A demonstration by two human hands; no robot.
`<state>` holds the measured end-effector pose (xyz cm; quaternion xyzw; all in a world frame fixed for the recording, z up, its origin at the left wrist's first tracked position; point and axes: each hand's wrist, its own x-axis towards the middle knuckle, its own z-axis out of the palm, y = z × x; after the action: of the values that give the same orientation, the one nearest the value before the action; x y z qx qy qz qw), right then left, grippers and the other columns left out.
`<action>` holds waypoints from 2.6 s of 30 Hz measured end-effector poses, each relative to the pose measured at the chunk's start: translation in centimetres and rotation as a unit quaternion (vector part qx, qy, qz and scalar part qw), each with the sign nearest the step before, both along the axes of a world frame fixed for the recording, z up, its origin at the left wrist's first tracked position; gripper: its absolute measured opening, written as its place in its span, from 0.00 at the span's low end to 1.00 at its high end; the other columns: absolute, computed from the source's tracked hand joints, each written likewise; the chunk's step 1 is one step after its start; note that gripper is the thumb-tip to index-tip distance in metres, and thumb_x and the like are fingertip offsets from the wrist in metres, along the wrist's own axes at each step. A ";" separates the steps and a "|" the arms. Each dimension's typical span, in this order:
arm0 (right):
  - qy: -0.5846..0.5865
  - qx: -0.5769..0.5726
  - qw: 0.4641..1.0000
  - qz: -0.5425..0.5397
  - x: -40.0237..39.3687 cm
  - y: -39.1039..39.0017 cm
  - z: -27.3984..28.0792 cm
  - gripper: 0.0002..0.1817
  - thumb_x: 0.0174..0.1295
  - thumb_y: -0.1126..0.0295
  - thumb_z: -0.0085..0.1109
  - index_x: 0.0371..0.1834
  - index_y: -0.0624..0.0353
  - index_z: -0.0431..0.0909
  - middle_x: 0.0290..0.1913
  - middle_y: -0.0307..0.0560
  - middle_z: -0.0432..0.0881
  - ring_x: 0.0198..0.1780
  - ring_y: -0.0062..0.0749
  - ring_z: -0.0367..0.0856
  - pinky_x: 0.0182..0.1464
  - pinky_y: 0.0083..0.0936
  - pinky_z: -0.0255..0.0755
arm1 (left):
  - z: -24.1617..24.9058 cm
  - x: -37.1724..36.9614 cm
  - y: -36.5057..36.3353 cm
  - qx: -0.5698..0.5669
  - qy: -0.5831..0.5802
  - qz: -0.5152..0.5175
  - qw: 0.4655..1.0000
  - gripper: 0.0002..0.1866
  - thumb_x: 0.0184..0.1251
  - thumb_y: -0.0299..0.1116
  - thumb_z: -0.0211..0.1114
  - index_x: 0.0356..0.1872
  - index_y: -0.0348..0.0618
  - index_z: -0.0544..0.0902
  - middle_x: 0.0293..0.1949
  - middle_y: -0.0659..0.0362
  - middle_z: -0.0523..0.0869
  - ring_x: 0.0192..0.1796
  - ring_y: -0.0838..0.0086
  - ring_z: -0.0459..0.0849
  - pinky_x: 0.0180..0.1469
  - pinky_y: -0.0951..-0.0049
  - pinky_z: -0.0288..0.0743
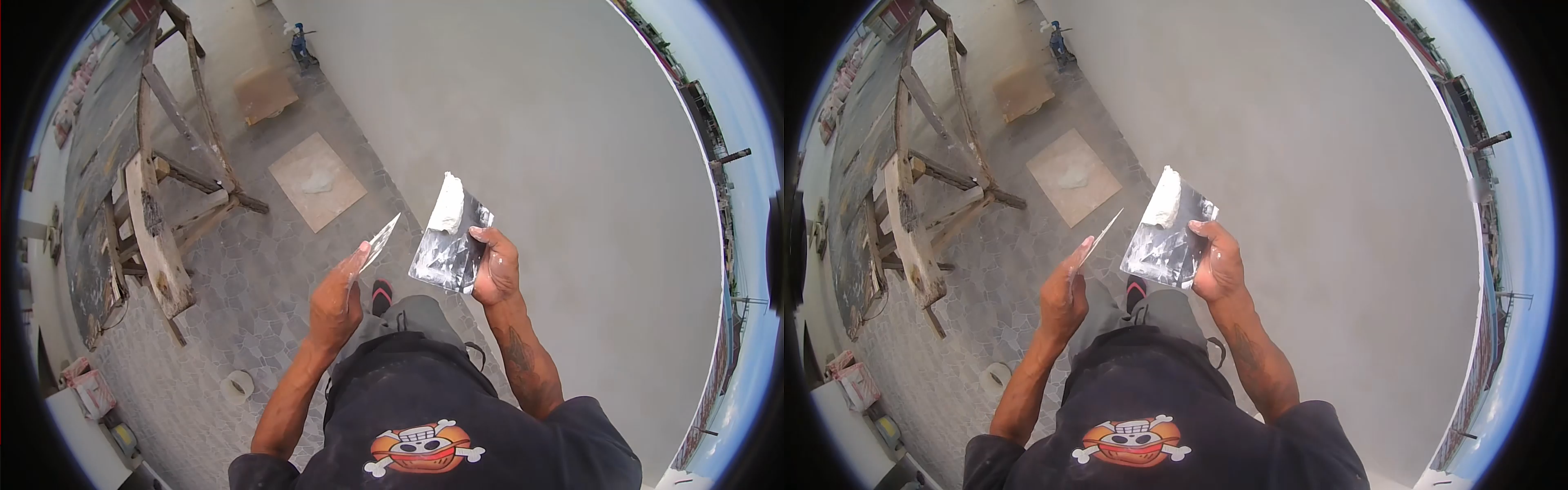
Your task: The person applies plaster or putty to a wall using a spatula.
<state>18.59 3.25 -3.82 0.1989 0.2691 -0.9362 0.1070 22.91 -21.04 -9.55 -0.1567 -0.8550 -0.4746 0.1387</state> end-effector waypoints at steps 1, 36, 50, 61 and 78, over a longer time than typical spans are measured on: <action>0.029 0.040 0.999 0.000 -0.6 0.4 0.2 0.20 0.62 0.78 0.52 0.58 0.71 0.71 0.51 0.56 0.81 0.54 0.46 0.83 0.61 0.46 0.77 | -0.2 0.2 0.5 0.035 -0.041 0.036 0.998 0.24 0.64 0.15 0.56 0.63 0.39 0.74 0.59 0.53 0.83 0.58 0.55 0.83 0.57 0.65 0.80; 0.541 0.691 0.229 0.421 -11.1 -2.4 -0.4 0.44 0.45 0.96 0.52 0.72 0.60 0.64 0.76 0.54 0.63 0.77 0.48 0.60 0.78 0.45 0.57 | -2.2 -11.4 -3.3 0.700 -0.428 -0.002 0.572 0.18 0.75 0.29 0.58 0.60 0.32 0.70 0.50 0.52 0.82 0.48 0.72 0.86 0.50 0.68 0.84; 0.687 0.588 0.205 0.374 -18.7 -10.8 7.0 0.36 0.48 0.90 0.61 0.64 0.54 0.73 0.68 0.45 0.75 0.71 0.40 0.72 0.71 0.44 0.68 | 1.1 -12.6 -10.0 0.614 -0.244 0.077 0.747 0.19 0.78 0.33 0.52 0.61 0.29 0.70 0.51 0.54 0.82 0.50 0.79 0.81 0.53 0.75 0.77; 0.772 0.469 0.016 0.428 -24.2 -14.5 8.1 0.32 0.56 0.80 0.64 0.67 0.47 0.70 0.70 0.41 0.74 0.72 0.36 0.70 0.77 0.44 0.60 | 2.0 -12.6 -8.7 0.590 -0.216 0.130 0.767 0.20 0.78 0.35 0.52 0.61 0.28 0.70 0.50 0.53 0.83 0.48 0.79 0.83 0.48 0.77 0.79; 0.439 0.618 -0.036 0.651 -33.5 -12.7 10.5 0.21 0.59 0.86 0.54 0.53 0.55 0.84 0.42 0.51 0.89 0.40 0.45 0.88 0.41 0.40 0.81 | -2.4 -18.9 -2.9 0.663 -0.251 0.116 0.696 0.19 0.77 0.30 0.47 0.61 0.25 0.70 0.51 0.48 0.83 0.49 0.72 0.86 0.52 0.71 0.83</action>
<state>-14.91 -9.50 6.69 0.5276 -0.7451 -0.1828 -0.3649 4.05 -23.95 -12.00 0.2011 -0.3330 -0.9203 0.0406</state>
